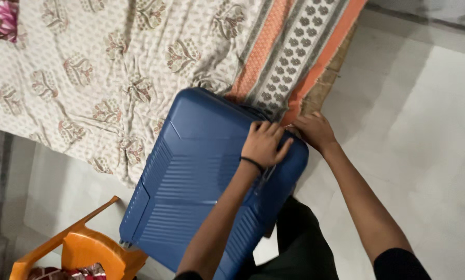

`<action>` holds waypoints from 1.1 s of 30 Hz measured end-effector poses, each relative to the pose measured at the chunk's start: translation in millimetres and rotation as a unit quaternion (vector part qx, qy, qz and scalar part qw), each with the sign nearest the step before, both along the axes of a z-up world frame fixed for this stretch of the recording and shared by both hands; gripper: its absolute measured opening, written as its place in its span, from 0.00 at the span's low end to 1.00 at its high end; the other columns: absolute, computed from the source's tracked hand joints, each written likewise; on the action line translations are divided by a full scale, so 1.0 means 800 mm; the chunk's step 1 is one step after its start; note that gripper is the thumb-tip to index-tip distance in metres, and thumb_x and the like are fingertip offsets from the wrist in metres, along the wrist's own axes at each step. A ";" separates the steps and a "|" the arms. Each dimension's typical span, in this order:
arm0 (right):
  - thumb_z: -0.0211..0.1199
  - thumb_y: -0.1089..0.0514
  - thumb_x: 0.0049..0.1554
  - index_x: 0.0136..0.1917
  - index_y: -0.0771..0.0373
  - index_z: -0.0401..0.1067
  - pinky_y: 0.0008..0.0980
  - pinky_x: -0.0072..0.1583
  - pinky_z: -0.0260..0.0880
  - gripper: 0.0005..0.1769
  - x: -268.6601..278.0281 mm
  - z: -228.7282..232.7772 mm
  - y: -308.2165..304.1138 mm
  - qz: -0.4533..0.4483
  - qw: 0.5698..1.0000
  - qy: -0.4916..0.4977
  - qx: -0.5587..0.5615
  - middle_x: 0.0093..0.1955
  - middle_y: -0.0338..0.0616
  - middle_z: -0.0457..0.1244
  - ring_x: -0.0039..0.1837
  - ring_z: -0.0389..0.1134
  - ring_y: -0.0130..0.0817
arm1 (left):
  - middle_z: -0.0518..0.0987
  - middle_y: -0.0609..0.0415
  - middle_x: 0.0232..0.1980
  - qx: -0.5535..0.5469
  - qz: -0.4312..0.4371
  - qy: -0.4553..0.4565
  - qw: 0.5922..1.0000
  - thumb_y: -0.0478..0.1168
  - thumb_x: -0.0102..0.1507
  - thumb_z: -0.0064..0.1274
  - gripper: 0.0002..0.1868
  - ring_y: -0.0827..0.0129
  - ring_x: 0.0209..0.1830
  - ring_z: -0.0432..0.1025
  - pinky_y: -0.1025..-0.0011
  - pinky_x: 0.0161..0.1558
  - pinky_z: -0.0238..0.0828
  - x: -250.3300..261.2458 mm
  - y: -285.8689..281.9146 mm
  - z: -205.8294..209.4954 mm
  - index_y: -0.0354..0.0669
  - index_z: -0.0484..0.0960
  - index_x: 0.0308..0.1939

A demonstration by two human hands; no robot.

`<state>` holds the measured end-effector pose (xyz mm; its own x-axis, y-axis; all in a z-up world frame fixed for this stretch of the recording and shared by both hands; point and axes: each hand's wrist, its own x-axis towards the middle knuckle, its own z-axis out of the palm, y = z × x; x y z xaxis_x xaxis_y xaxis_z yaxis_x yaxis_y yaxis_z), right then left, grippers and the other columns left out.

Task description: The person folds clothes by hand on a bed, places them into a suitcase, and closes and zips the suitcase.

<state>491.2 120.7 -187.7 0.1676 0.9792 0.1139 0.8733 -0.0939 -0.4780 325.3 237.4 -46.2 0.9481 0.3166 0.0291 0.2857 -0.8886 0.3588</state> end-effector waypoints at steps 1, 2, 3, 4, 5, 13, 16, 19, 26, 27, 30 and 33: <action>0.62 0.47 0.57 0.47 0.54 0.75 0.41 0.53 0.63 0.11 0.010 -0.009 0.014 0.044 0.999 0.013 0.019 0.43 0.37 0.67 0.50 0.69 0.37 | 0.78 0.49 0.46 0.004 0.000 -0.001 1.000 0.55 0.68 0.47 0.22 0.56 0.52 0.70 0.55 0.58 0.60 0.003 0.005 -0.006 0.40 0.82 0.47; 0.62 0.47 0.57 0.47 0.54 0.75 0.41 0.53 0.63 0.11 0.019 -0.023 0.044 0.043 0.999 0.012 0.024 0.43 0.37 0.67 0.50 0.69 0.37 | 0.78 0.49 0.46 0.006 -0.004 0.001 1.000 0.54 0.67 0.47 0.21 0.56 0.52 0.70 0.55 0.57 0.60 0.002 0.010 -0.012 0.39 0.82 0.46; 0.61 0.49 0.55 0.49 0.55 0.75 0.40 0.55 0.63 0.12 0.021 -0.036 0.068 0.089 0.994 -0.007 0.060 0.46 0.38 0.68 0.52 0.69 0.37 | 0.78 0.50 0.45 -0.005 0.001 0.006 1.000 0.53 0.66 0.48 0.21 0.57 0.51 0.71 0.56 0.57 0.61 0.000 -0.004 -0.016 0.38 0.81 0.45; 0.59 0.51 0.54 0.51 0.57 0.75 0.39 0.56 0.64 0.13 0.020 -0.046 0.081 0.135 0.986 -0.025 0.097 0.49 0.38 0.68 0.54 0.69 0.36 | 0.78 0.50 0.45 -0.013 0.010 0.010 1.000 0.53 0.66 0.48 0.21 0.57 0.51 0.71 0.56 0.57 0.61 0.001 -0.021 -0.019 0.38 0.81 0.45; 0.59 0.55 0.56 0.53 0.56 0.76 0.39 0.58 0.64 0.13 0.014 -0.052 0.118 0.146 0.981 -0.048 0.118 0.49 0.37 0.68 0.55 0.69 0.34 | 0.78 0.49 0.46 0.009 0.007 0.001 1.000 0.53 0.66 0.48 0.20 0.57 0.51 0.71 0.56 0.59 0.61 0.002 -0.014 -0.018 0.39 0.81 0.43; 0.59 0.58 0.56 0.51 0.54 0.76 0.40 0.63 0.64 0.10 -0.027 -0.048 0.310 0.206 0.972 -0.042 0.106 0.48 0.35 0.68 0.57 0.69 0.34 | 0.77 0.49 0.42 0.006 0.041 -0.004 0.999 0.51 0.64 0.53 0.17 0.56 0.49 0.71 0.57 0.61 0.63 0.010 -0.010 -0.011 0.39 0.81 0.38; 0.59 0.57 0.56 0.51 0.53 0.76 0.40 0.61 0.62 0.10 -0.037 -0.043 0.367 0.219 0.968 -0.058 0.108 0.49 0.35 0.68 0.58 0.68 0.34 | 0.78 0.49 0.42 0.023 0.053 -0.012 0.998 0.51 0.61 0.53 0.17 0.56 0.49 0.71 0.57 0.60 0.63 0.010 -0.007 -0.009 0.39 0.81 0.37; 0.57 0.59 0.55 0.48 0.49 0.76 0.39 0.63 0.61 0.10 -0.048 -0.045 0.407 0.235 0.957 -0.098 0.139 0.50 0.31 0.68 0.58 0.68 0.31 | 0.78 0.50 0.44 0.026 0.072 -0.048 0.996 0.51 0.63 0.52 0.19 0.58 0.52 0.71 0.58 0.63 0.63 0.005 -0.011 -0.014 0.38 0.82 0.44; 0.56 0.58 0.59 0.50 0.49 0.77 0.38 0.61 0.62 0.10 -0.081 -0.030 0.476 0.327 0.928 -0.108 0.144 0.49 0.30 0.68 0.58 0.68 0.30 | 0.80 0.54 0.42 0.007 0.069 -0.066 0.995 0.50 0.61 0.53 0.14 0.59 0.51 0.72 0.58 0.64 0.64 0.002 -0.013 -0.032 0.44 0.82 0.35; 0.56 0.57 0.59 0.47 0.48 0.77 0.38 0.62 0.63 0.09 -0.103 -0.030 0.485 0.348 0.923 -0.109 0.124 0.48 0.29 0.69 0.58 0.68 0.30 | 0.80 0.55 0.41 -0.008 0.073 -0.091 0.993 0.50 0.59 0.53 0.13 0.60 0.51 0.72 0.58 0.64 0.64 -0.001 -0.014 -0.036 0.45 0.82 0.35; 0.58 0.51 0.59 0.48 0.47 0.79 0.39 0.60 0.65 0.09 -0.118 -0.023 0.530 0.420 0.886 -0.183 0.076 0.48 0.31 0.70 0.57 0.70 0.33 | 0.80 0.56 0.37 -0.020 0.095 -0.065 0.993 0.51 0.60 0.52 0.14 0.60 0.49 0.73 0.62 0.61 0.65 -0.001 -0.016 -0.047 0.47 0.82 0.32; 0.60 0.52 0.55 0.44 0.45 0.81 0.44 0.61 0.66 0.09 -0.131 -0.008 0.544 0.418 0.892 -0.158 0.065 0.47 0.32 0.72 0.58 0.71 0.35 | 0.80 0.55 0.38 -0.002 0.098 -0.079 0.992 0.52 0.61 0.52 0.14 0.60 0.48 0.73 0.62 0.60 0.65 -0.002 -0.014 -0.049 0.46 0.82 0.32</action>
